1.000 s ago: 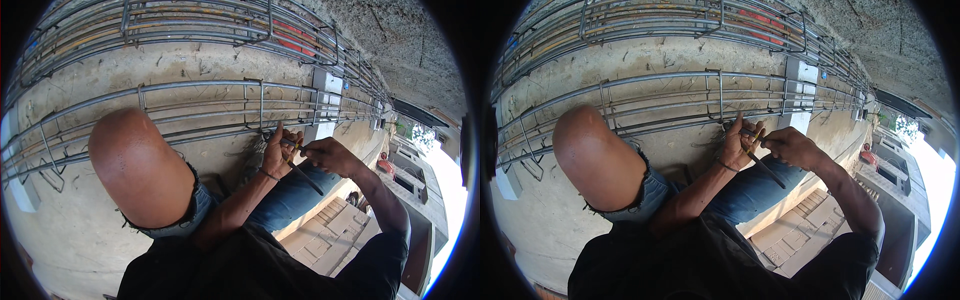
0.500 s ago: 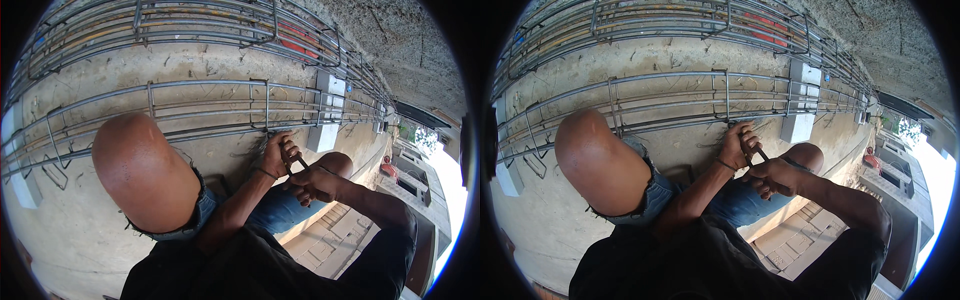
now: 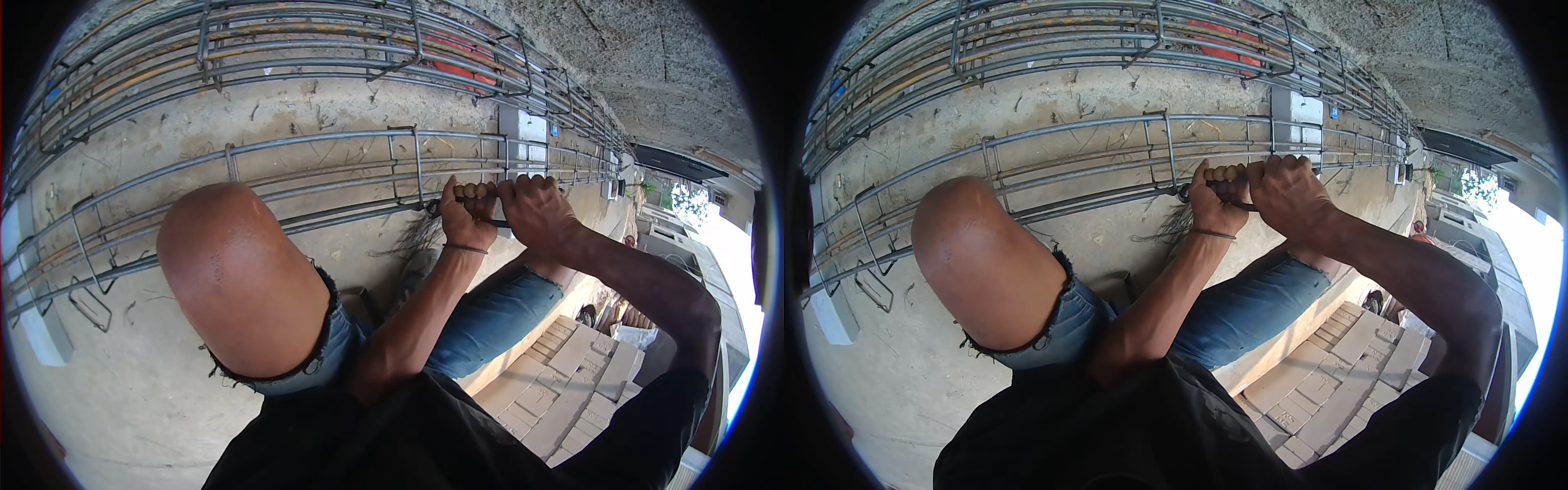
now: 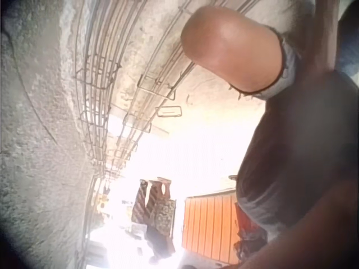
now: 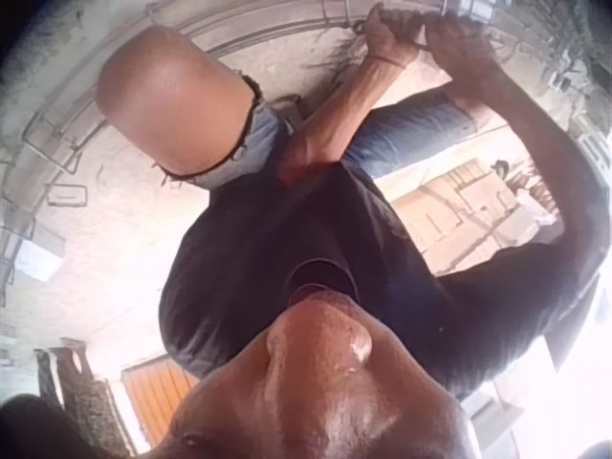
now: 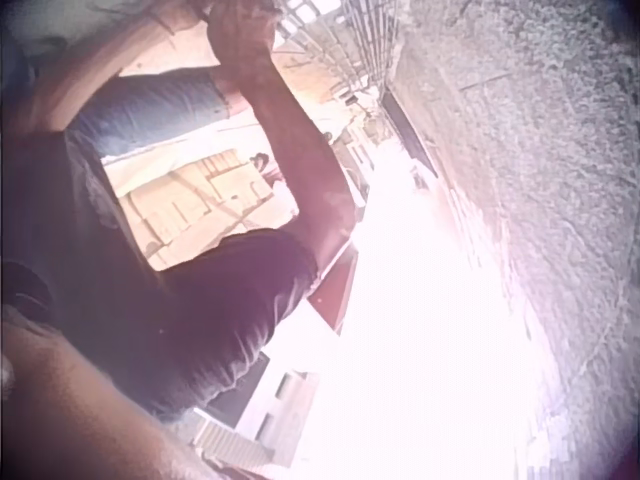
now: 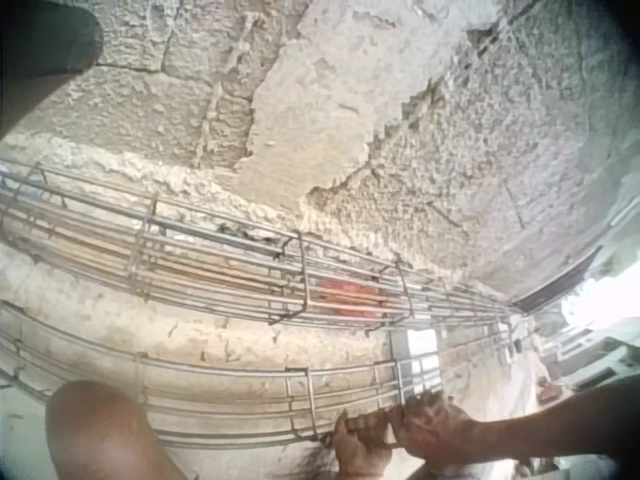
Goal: The person secures rebar together by hand and using a tool. They wrap thin wire around intersecting metal bars, twist the wire together by hand, and then use a pincer tool to tighten and cut the wire.
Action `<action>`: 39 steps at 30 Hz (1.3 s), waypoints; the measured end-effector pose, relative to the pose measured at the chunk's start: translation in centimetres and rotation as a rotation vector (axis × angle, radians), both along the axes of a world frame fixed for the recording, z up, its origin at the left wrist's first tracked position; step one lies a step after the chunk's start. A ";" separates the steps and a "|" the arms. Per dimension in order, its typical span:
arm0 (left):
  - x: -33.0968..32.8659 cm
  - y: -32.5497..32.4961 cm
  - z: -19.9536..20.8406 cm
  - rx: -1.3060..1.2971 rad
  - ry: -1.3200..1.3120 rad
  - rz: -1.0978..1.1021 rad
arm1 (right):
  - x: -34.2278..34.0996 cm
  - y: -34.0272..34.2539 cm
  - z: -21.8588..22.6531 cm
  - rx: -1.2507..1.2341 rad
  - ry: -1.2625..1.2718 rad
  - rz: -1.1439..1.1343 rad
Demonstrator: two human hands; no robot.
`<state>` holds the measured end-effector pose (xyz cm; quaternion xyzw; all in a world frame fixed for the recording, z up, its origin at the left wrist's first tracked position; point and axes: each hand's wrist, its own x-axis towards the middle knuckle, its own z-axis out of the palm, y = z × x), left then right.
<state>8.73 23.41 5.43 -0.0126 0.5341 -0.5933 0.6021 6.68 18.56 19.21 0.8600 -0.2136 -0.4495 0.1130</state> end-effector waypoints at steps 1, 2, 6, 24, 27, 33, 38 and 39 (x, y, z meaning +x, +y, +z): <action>0.2 0.1 0.2 -0.018 0.029 0.012 | 0.0 0.3 0.1 -0.025 0.032 0.028; 0.4 0.0 0.3 0.008 0.060 -0.053 | 0.0 0.3 0.4 -0.026 0.035 0.029; 0.7 1.7 1.2 0.019 -0.066 -0.235 | 2.0 -2.6 3.3 0.624 0.289 -1.111; -0.3 0.6 0.7 -0.098 0.118 -0.075 | -1.3 -1.9 0.9 0.031 -0.008 0.183; -1.1 0.5 -1.9 -0.237 0.120 0.115 | 0.2 0.3 1.7 -0.043 -0.056 0.373; -2.3 3.8 -2.4 -0.596 0.161 0.158 | -0.9 3.7 2.5 0.315 0.017 -0.562; -1.7 3.7 -0.6 -0.434 -0.043 -0.034 | -5.3 4.0 1.2 0.332 -0.158 -0.776; -1.2 3.9 -0.3 -0.353 -0.063 -0.093 | -4.8 4.2 1.1 0.342 -0.168 -0.771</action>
